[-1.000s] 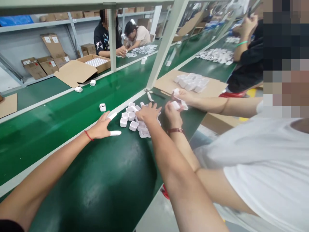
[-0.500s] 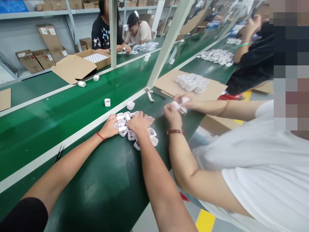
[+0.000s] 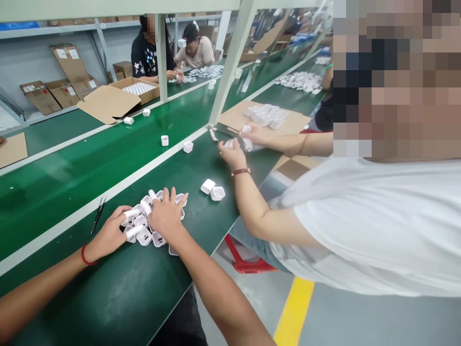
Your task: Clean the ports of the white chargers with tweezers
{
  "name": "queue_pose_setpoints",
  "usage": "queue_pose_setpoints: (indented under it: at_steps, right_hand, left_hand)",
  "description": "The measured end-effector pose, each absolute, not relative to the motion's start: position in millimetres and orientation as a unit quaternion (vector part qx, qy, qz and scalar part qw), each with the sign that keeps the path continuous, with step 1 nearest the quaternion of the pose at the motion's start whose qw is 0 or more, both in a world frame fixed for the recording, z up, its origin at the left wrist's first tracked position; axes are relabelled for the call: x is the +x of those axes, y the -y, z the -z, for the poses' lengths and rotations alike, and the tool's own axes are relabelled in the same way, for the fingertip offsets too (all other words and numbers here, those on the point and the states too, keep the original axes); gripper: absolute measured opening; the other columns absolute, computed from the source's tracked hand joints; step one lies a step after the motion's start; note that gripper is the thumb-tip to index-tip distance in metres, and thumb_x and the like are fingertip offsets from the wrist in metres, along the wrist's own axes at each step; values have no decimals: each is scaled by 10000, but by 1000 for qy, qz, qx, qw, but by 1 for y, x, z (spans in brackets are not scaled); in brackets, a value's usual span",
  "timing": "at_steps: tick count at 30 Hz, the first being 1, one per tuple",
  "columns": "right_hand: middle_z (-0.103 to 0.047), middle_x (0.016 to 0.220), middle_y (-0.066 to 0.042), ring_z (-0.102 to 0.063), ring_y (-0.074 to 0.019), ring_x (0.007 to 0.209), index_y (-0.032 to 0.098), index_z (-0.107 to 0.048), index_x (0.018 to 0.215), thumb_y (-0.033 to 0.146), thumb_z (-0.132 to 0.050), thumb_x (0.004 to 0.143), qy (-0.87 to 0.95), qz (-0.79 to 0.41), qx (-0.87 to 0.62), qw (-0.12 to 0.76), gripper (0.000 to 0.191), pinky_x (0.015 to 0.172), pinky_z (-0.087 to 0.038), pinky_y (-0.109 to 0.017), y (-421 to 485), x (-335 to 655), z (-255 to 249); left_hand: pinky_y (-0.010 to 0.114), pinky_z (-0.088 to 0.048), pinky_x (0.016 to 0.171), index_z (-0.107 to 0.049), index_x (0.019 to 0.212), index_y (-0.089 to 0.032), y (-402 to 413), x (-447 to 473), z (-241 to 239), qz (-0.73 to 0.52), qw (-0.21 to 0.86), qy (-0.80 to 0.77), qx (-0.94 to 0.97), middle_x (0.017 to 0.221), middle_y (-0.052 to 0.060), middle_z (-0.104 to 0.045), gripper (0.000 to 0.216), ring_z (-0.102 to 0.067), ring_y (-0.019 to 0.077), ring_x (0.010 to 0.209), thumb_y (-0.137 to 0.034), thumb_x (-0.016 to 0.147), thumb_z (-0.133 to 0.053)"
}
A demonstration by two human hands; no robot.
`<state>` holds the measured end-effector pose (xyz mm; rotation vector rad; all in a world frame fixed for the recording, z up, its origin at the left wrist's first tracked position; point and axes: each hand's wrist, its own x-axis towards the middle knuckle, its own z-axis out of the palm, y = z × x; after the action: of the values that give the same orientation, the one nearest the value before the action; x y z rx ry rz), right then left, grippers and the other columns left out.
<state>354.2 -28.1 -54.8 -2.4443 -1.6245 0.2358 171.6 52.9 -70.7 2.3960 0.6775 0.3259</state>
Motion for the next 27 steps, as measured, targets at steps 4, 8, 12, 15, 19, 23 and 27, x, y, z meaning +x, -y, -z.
queue_pose_setpoints:
  at_steps: [4, 8, 12, 15, 19, 23, 27]
  right_hand:
    - [-322, 1531, -180, -233, -382, 1419, 133, -555, 1339, 291, -444, 926, 517, -15, -848, 117, 455, 1114, -203, -618, 44, 401, 43]
    - [-503, 1395, -162, -400, -357, 1295, 132, -645, 1220, 257, -447, 926, 456, 38, -888, 55, 375, 1075, -298, -524, 53, 461, 55]
    - [-494, 1401, -153, -480, -345, 1215, 134, -674, 1153, 183, -431, 903, 475, -4, -880, -3, 353, 987, -393, -490, 59, 463, 70]
    - [-465, 1430, -161, -467, -338, 1254, 116, -626, 1225, 103, -401, 860, 518, -55, -853, 28, 428, 1002, -405, -483, 65, 439, 71]
    - [-484, 1421, -156, -422, -265, 1336, 95, -549, 1308, 50, -363, 815, 612, -116, -773, 124, 529, 1085, -382, -415, 64, 424, 60]
    - [-545, 1350, -170, -522, -289, 1228, 103, -537, 1314, 109, -370, 852, 561, -66, -809, 161, 491, 1013, -449, -418, 26, 450, 42]
    - [-535, 1352, -190, -493, -332, 1238, 89, -575, 1273, 267, -405, 932, 518, 51, -843, 133, 421, 1055, -395, -467, -42, 500, 41]
  left_hand:
    - [369, -470, 1047, -522, 1229, -187, -54, 161, 59, -113, 293, -272, 910, 1324, 108, -465, 385, -536, 241, 1218, -358, 886, -550]
    - [406, -394, 1133, -430, 1354, -173, -61, 185, 52, -133, 285, -255, 914, 1384, 133, -425, 542, -465, 258, 1310, -342, 860, -575]
    - [433, -362, 1154, -518, 1245, -111, -61, 230, 49, -83, 263, -223, 935, 1442, 189, -378, 490, -401, 312, 1362, -256, 790, -628]
    - [468, -344, 1158, -579, 1113, -106, -57, 257, 49, -42, 213, -194, 957, 1461, 210, -367, 363, -359, 351, 1386, -227, 775, -632]
    - [484, -368, 1133, -596, 1066, -106, -52, 265, 53, -11, 189, -157, 969, 1425, 218, -417, 335, -403, 366, 1356, -167, 739, -639]
    - [537, -317, 1149, -597, 1108, -99, -54, 252, 51, 15, 169, -117, 979, 1491, 251, -340, 334, -340, 377, 1401, -273, 824, -617]
    - [591, -268, 1155, -572, 1208, -115, -59, 244, 39, 46, 165, -148, 974, 1543, 235, -272, 441, -259, 400, 1436, -363, 847, -620]
